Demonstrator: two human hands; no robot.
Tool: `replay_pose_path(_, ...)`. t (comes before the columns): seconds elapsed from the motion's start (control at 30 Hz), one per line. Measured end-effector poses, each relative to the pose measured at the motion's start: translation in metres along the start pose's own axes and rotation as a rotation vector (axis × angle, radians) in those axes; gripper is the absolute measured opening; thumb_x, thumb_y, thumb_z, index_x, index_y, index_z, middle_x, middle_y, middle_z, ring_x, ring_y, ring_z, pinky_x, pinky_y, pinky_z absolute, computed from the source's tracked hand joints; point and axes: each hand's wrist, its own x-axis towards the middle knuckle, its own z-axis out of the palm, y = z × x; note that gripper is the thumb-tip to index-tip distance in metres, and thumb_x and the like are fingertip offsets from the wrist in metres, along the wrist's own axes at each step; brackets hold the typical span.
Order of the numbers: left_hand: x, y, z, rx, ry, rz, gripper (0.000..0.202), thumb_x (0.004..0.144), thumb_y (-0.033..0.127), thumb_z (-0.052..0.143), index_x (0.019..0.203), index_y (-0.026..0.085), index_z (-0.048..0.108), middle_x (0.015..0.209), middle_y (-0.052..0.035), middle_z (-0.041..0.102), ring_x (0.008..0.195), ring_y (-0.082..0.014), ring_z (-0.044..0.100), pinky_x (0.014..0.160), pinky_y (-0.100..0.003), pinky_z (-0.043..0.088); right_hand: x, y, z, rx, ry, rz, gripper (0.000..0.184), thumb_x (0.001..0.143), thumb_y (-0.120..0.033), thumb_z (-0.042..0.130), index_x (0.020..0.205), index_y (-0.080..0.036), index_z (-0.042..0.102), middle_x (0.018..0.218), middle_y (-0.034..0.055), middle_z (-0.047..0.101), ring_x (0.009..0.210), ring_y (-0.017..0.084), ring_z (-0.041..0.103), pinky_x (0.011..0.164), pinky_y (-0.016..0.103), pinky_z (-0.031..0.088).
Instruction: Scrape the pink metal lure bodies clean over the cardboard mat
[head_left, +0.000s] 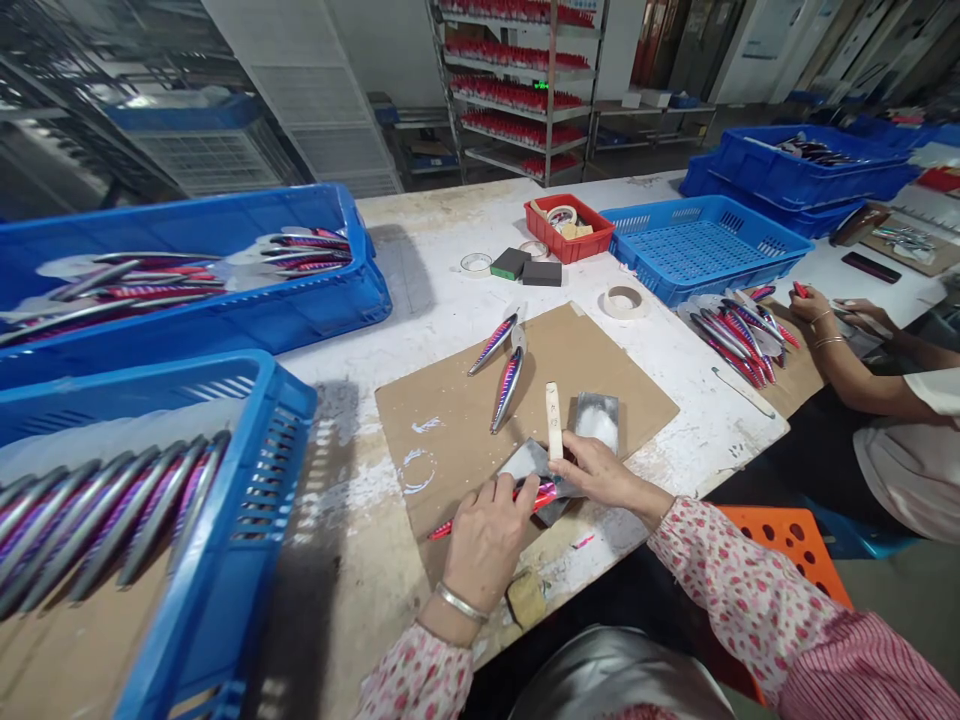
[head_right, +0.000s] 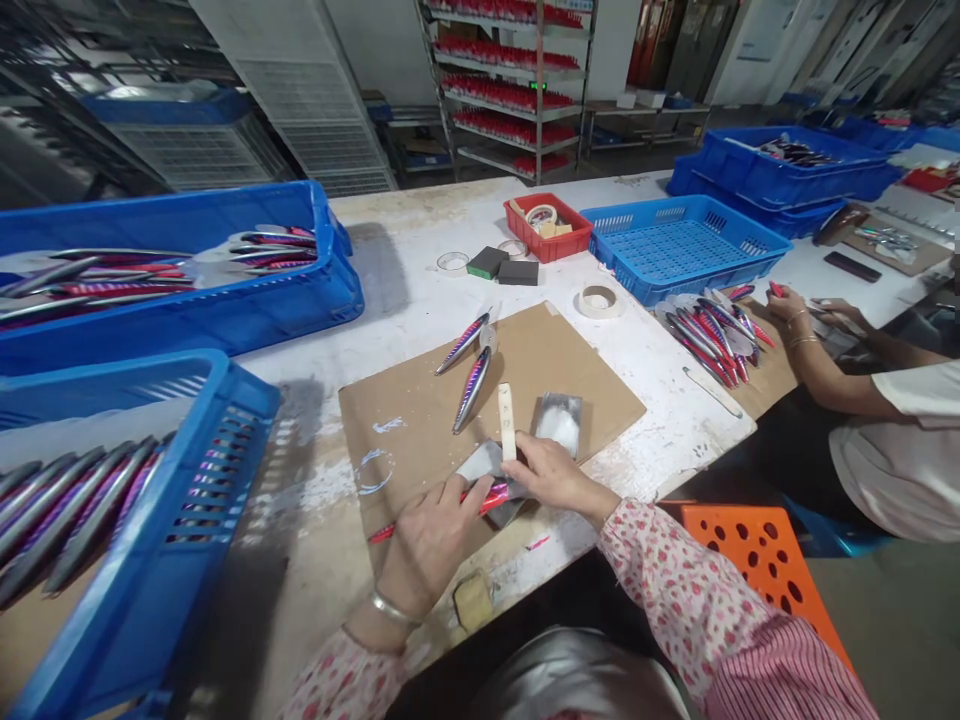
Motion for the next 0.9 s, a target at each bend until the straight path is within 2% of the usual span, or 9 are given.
replay_pose_path(0.23, 0.000, 0.000, -0.002, -0.019, 0.011, -0.010, 0.038, 0.090, 0.010, 0.048, 0.124, 0.026, 0.057, 0.086, -0.0030, 0.057, 0.078, -0.0189, 0.059, 0.066, -0.030, 0.044, -0.001, -0.003, 0.004, -0.177, 0.053, 0.000, 0.019, 0.098, -0.036, 0.045, 0.099, -0.018, 0.053, 0.080, 0.0015, 0.058, 0.070, 0.016, 0.053, 0.063, 0.025, 0.033)
replay_pose_path(0.4, 0.001, 0.000, -0.003, -0.017, 0.002, -0.016, 0.035, 0.091, 0.013, 0.045, 0.121, 0.026, 0.058, 0.084, -0.0029, 0.056, 0.078, -0.0195, 0.059, 0.066, -0.030, 0.044, -0.005, -0.007, 0.016, -0.356, 0.119, 0.003, 0.017, 0.098, -0.033, 0.042, 0.091, -0.019, 0.048, 0.078, 0.0022, 0.059, 0.067, 0.017, 0.055, 0.060, 0.026, 0.032)
replay_pose_path(0.53, 0.002, 0.000, -0.002, -0.020, -0.004, -0.025, 0.035, 0.091, 0.012, 0.047, 0.121, 0.026, 0.058, 0.088, -0.0034, 0.058, 0.079, -0.0191, 0.060, 0.065, -0.029, 0.045, -0.007, -0.002, 0.019, -0.307, 0.299, 0.010, 0.022, 0.098, -0.035, 0.037, 0.091, -0.018, 0.049, 0.074, 0.0035, 0.059, 0.064, 0.017, 0.055, 0.058, 0.027, 0.034)
replay_pose_path(0.6, 0.002, -0.001, -0.001, -0.030, -0.011, -0.027, 0.036, 0.090, 0.011, 0.048, 0.122, 0.026, 0.057, 0.089, -0.0032, 0.058, 0.080, -0.0188, 0.060, 0.066, -0.029, 0.045, -0.008, 0.008, 0.007, -0.196, 0.421, 0.046, 0.025, 0.098, -0.037, 0.033, 0.095, -0.018, 0.050, 0.075, 0.0034, 0.059, 0.064, 0.017, 0.055, 0.058, 0.026, 0.037)
replay_pose_path(0.67, 0.002, -0.001, -0.001, -0.027, -0.019, -0.023, 0.038, 0.090, 0.010, 0.047, 0.123, 0.026, 0.057, 0.088, -0.0032, 0.057, 0.081, -0.0188, 0.060, 0.067, -0.029, 0.046, -0.010, 0.022, -0.015, -0.134, 0.475, 0.138, 0.027, 0.098, -0.039, 0.033, 0.098, -0.018, 0.051, 0.076, 0.0029, 0.059, 0.065, 0.017, 0.055, 0.059, 0.027, 0.038)
replay_pose_path(0.73, 0.001, -0.002, 0.000, -0.020, -0.022, -0.021, 0.038, 0.091, 0.011, 0.046, 0.125, 0.027, 0.056, 0.088, -0.0035, 0.058, 0.082, -0.0191, 0.060, 0.067, -0.029, 0.046, -0.015, 0.041, -0.042, -0.193, 0.447, 0.278, 0.026, 0.096, -0.038, 0.036, 0.097, -0.018, 0.053, 0.075, 0.0028, 0.059, 0.067, 0.018, 0.056, 0.060, 0.028, 0.039)
replay_pose_path(0.8, 0.002, -0.002, 0.001, -0.029, -0.022, -0.022, 0.038, 0.092, 0.012, 0.045, 0.126, 0.027, 0.055, 0.088, -0.0038, 0.058, 0.081, -0.0191, 0.061, 0.067, -0.029, 0.046, -0.024, 0.059, -0.067, -0.329, 0.364, 0.419, 0.021, 0.093, -0.033, 0.041, 0.097, -0.019, 0.056, 0.076, 0.0032, 0.061, 0.071, 0.019, 0.058, 0.062, 0.028, 0.038)
replay_pose_path(0.9, 0.002, -0.003, 0.001, -0.053, -0.013, -0.035, 0.037, 0.092, 0.011, 0.045, 0.124, 0.028, 0.057, 0.088, -0.0041, 0.058, 0.081, -0.0195, 0.061, 0.066, -0.029, 0.046, -0.040, 0.077, -0.089, -0.534, 0.281, 0.594, 0.021, 0.089, -0.030, 0.049, 0.106, -0.020, 0.058, 0.086, 0.0061, 0.064, 0.078, 0.021, 0.060, 0.065, 0.030, 0.040)
